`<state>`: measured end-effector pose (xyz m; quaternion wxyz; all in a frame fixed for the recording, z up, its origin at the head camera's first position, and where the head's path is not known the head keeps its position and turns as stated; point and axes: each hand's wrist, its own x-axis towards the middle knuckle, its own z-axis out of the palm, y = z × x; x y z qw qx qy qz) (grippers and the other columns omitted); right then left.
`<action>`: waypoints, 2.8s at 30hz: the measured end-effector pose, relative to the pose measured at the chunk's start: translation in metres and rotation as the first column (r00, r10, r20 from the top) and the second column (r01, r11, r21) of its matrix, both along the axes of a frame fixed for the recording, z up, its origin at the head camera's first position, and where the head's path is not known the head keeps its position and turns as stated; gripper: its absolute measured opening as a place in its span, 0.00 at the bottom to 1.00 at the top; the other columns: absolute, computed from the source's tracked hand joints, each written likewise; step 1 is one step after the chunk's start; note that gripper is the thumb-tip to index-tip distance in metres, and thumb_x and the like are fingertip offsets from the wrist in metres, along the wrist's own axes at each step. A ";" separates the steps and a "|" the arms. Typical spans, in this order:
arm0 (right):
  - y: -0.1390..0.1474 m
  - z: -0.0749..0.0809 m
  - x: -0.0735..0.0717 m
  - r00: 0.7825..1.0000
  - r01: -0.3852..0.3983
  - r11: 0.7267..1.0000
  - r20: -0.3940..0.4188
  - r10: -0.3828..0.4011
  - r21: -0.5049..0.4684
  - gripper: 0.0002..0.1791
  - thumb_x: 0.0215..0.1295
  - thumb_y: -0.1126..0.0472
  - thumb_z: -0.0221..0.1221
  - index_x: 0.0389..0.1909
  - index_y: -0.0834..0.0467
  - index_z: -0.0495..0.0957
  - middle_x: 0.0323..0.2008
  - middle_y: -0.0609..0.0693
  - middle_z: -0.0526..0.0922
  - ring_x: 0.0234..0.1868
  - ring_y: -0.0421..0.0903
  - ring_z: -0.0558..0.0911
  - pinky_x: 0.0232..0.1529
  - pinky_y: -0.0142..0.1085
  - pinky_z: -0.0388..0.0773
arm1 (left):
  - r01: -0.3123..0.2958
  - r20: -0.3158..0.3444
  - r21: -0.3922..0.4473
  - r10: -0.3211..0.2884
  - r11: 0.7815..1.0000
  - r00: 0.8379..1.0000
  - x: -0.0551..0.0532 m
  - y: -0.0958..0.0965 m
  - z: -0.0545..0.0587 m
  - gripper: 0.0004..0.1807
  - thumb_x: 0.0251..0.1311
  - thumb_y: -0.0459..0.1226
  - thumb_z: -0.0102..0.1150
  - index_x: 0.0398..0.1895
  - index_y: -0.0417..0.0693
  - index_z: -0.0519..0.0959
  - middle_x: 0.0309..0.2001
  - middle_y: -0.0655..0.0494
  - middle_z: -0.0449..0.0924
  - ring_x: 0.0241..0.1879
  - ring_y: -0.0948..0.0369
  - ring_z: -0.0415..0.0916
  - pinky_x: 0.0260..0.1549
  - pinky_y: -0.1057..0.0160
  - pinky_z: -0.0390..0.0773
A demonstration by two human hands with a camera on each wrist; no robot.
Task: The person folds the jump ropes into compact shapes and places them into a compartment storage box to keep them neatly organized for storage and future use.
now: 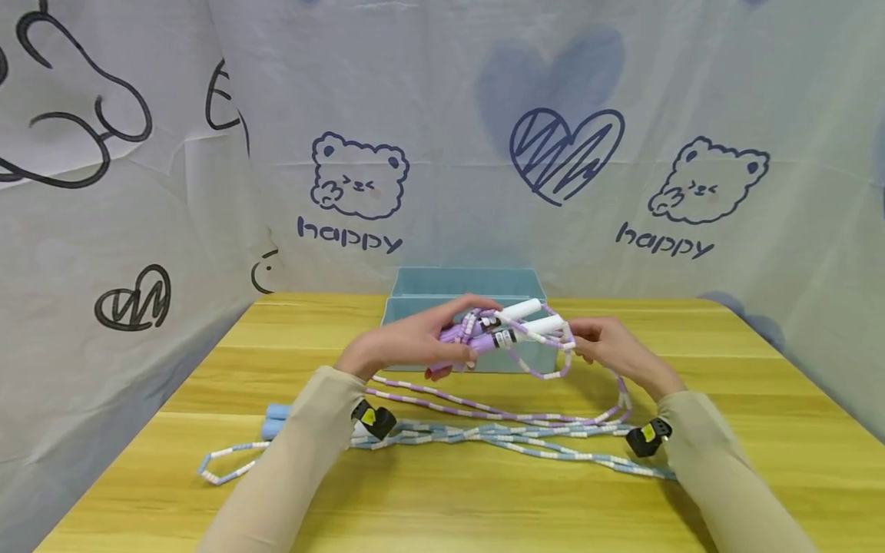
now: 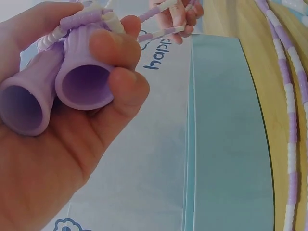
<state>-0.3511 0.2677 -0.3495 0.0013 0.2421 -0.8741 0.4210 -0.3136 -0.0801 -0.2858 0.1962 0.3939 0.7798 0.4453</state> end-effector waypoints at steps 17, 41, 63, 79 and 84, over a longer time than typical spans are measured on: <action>-0.008 -0.005 0.001 0.986 -0.129 0.989 0.117 0.121 0.068 0.13 0.69 0.58 0.61 0.45 0.63 0.85 0.33 0.60 0.84 0.31 0.54 0.79 0.34 0.40 0.80 | -0.063 0.074 0.144 0.052 0.988 0.996 -0.002 -0.002 0.006 0.29 0.67 0.39 0.60 0.66 0.60 0.59 0.43 0.37 0.78 0.23 0.54 0.70 0.20 0.61 0.74; -0.044 0.015 0.024 0.890 -0.412 0.901 0.268 0.368 0.132 0.09 0.66 0.61 0.63 0.40 0.62 0.86 0.25 0.49 0.77 0.26 0.41 0.71 0.31 0.35 0.72 | -0.293 -0.002 0.168 0.298 0.941 0.955 -0.011 -0.011 0.005 0.20 0.70 0.39 0.56 0.58 0.50 0.58 0.40 0.38 0.78 0.19 0.55 0.68 0.18 0.64 0.71; -0.074 0.064 0.074 0.910 -0.404 0.863 0.222 0.349 0.302 0.05 0.69 0.51 0.61 0.39 0.41 0.86 0.18 0.44 0.73 0.15 0.39 0.65 0.17 0.29 0.61 | -0.391 -0.189 0.132 0.410 0.911 0.892 -0.017 -0.011 0.001 0.28 0.71 0.41 0.55 0.67 0.55 0.55 0.37 0.41 0.75 0.21 0.56 0.68 0.18 0.63 0.70; -0.079 0.086 0.086 0.954 -0.284 0.918 -0.016 0.300 0.278 0.05 0.68 0.51 0.62 0.37 0.46 0.84 0.21 0.43 0.74 0.19 0.38 0.68 0.21 0.31 0.65 | -0.462 -0.392 -0.017 0.419 0.887 0.819 -0.020 -0.002 -0.008 0.29 0.66 0.36 0.57 0.66 0.51 0.55 0.30 0.48 0.76 0.20 0.59 0.67 0.18 0.63 0.70; -0.086 0.083 0.085 0.944 -0.298 0.933 -0.085 0.320 0.201 0.06 0.71 0.52 0.58 0.40 0.48 0.83 0.23 0.45 0.74 0.20 0.39 0.68 0.22 0.32 0.67 | -0.435 -0.507 -0.138 0.314 0.890 0.803 -0.021 0.003 -0.016 0.23 0.62 0.37 0.62 0.56 0.50 0.63 0.31 0.53 0.76 0.24 0.60 0.70 0.21 0.64 0.73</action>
